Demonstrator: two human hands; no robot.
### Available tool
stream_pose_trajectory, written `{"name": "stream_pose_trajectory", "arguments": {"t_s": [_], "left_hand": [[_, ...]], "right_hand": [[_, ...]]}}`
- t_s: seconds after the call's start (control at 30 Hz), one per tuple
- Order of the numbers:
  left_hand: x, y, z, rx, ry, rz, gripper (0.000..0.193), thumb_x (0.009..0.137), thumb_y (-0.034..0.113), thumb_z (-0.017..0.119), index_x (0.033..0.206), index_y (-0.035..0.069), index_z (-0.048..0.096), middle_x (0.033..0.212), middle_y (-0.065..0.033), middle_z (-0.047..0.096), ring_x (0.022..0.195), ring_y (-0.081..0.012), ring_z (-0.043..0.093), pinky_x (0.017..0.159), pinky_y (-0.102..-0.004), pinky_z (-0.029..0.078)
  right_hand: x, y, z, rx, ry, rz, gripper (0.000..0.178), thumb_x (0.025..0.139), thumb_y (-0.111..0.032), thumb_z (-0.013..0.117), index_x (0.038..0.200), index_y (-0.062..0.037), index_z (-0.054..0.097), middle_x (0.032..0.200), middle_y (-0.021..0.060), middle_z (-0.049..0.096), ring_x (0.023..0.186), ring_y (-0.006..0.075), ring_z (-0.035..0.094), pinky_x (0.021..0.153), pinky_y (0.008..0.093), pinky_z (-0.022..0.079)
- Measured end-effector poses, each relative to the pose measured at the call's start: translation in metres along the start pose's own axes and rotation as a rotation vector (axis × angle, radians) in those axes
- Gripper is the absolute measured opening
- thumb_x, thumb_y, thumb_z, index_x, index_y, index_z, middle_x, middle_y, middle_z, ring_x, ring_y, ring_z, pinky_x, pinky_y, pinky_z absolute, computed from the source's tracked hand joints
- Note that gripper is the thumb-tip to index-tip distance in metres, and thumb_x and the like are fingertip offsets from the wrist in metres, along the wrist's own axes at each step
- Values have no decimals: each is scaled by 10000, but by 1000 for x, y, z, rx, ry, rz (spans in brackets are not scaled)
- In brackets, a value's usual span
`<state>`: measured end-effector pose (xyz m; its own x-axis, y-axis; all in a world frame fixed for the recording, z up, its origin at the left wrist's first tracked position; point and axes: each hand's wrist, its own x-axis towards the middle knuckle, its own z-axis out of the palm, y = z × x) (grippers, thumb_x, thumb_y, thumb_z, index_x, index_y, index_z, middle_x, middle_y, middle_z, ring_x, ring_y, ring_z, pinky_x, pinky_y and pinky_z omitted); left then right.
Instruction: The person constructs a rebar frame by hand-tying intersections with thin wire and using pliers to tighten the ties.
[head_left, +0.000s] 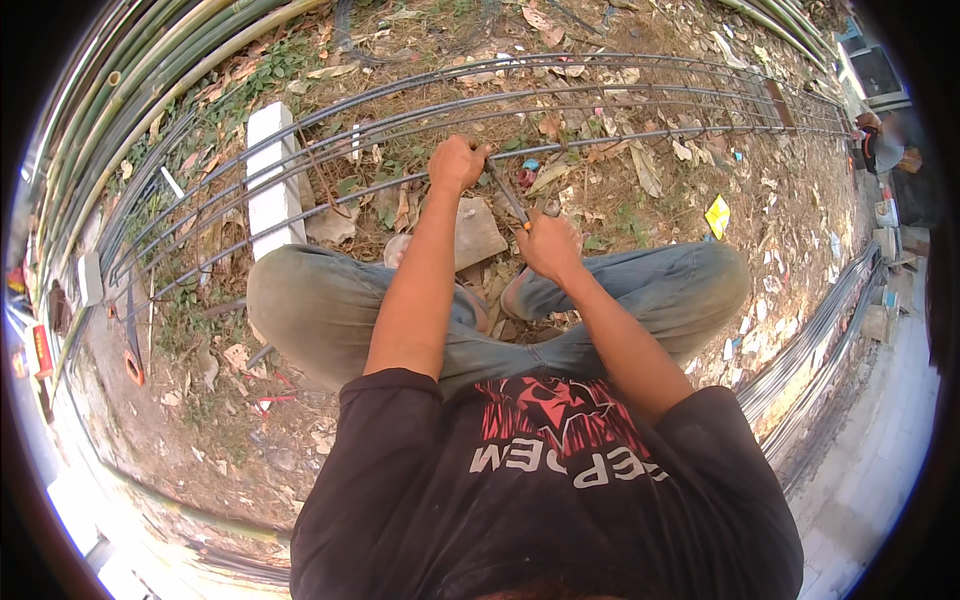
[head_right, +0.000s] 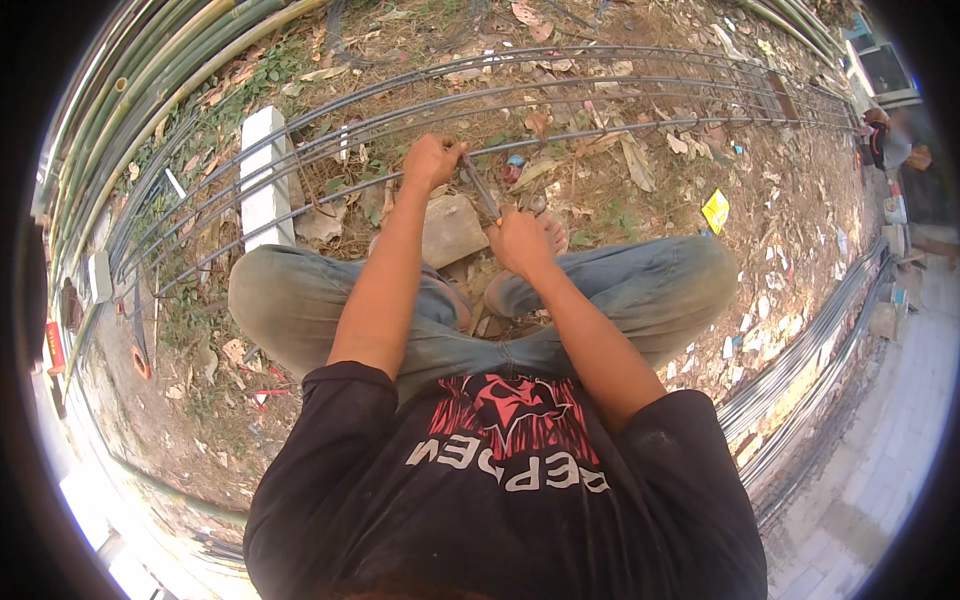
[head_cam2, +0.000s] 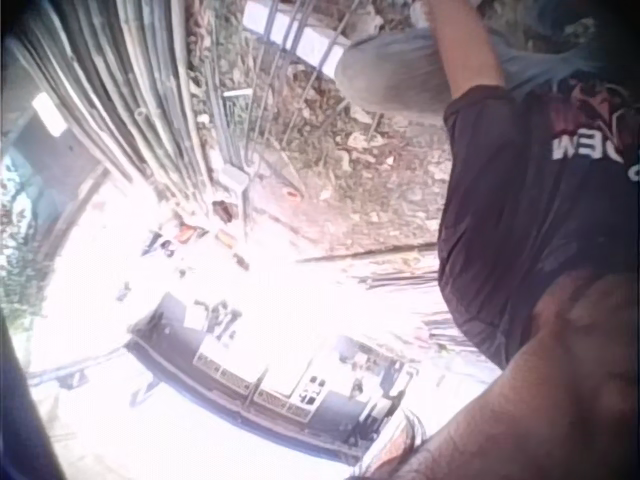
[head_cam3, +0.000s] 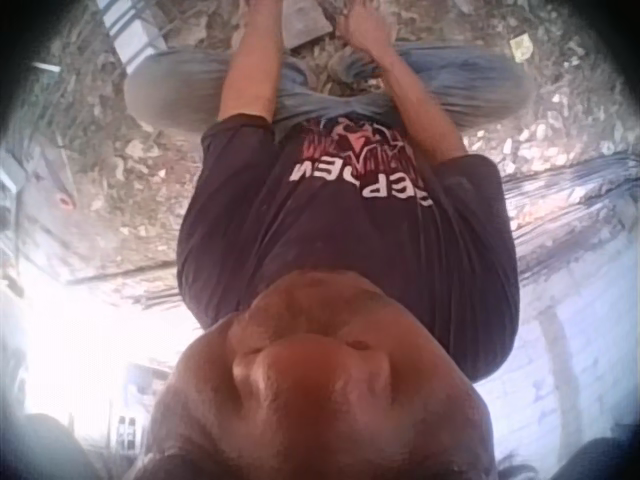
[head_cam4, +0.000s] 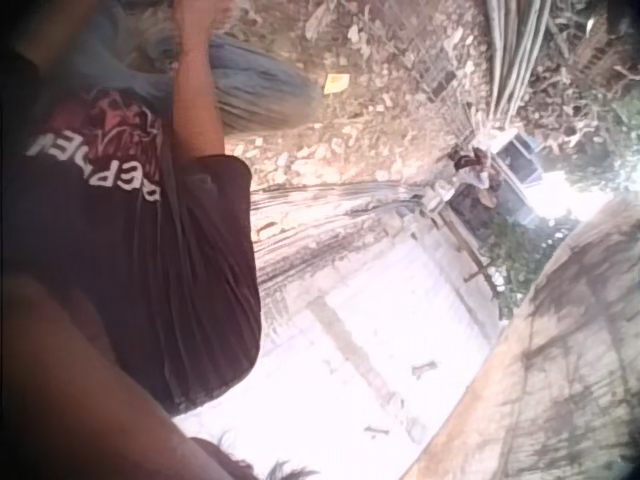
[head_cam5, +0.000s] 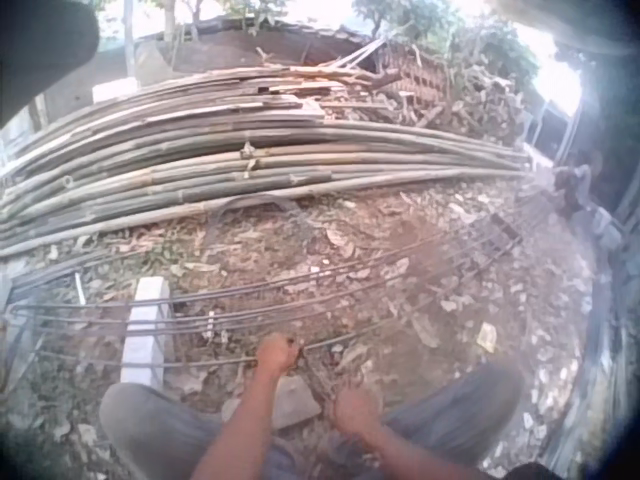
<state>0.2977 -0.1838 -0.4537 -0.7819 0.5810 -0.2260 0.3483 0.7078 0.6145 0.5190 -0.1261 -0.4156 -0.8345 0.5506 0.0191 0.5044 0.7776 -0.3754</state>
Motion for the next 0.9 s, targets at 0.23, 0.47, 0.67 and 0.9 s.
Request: {"name": "stream_pose_trajectory", "arguments": {"t_s": [0.23, 0.47, 0.67, 0.9], "left_hand": [[0, 2, 0, -52, -63, 9, 343, 902, 423, 637, 1021, 132, 774, 972, -180, 732, 955, -374, 683, 826, -487, 526], [2, 9, -8, 21, -122, 39, 383, 923, 439, 604, 1082, 130, 764, 879, -156, 735, 862, -336, 699, 804, -461, 513], [3, 3, -6, -7, -87, 17, 377, 935, 439, 603, 1003, 113, 782, 861, -144, 732, 813, -325, 690, 773, -442, 514], [12, -1, -4, -58, -190, -7, 361, 942, 434, 616, 991, 120, 789, 807, -113, 729, 740, -260, 680, 732, -403, 509]], "right_hand": [[17, 6, -16, 939, -709, 544, 406, 927, -323, 689, 1116, 31, 629, 775, 96, 683, 639, 180, 668, 577, 341, 530], [0, -14, -21, 342, -326, 321, 615, 728, -319, 835, 1122, 57, 550, 801, 178, 701, 714, 306, 702, 657, 436, 537], [18, 4, -33, -73, -88, -53, 372, 819, -234, 677, 1064, 25, 570, 846, 228, 687, 832, 404, 692, 737, 513, 528], [54, 31, -43, -152, -487, -95, 298, 913, -157, 552, 1131, 44, 584, 879, 244, 696, 864, 369, 712, 686, 470, 564]]}}
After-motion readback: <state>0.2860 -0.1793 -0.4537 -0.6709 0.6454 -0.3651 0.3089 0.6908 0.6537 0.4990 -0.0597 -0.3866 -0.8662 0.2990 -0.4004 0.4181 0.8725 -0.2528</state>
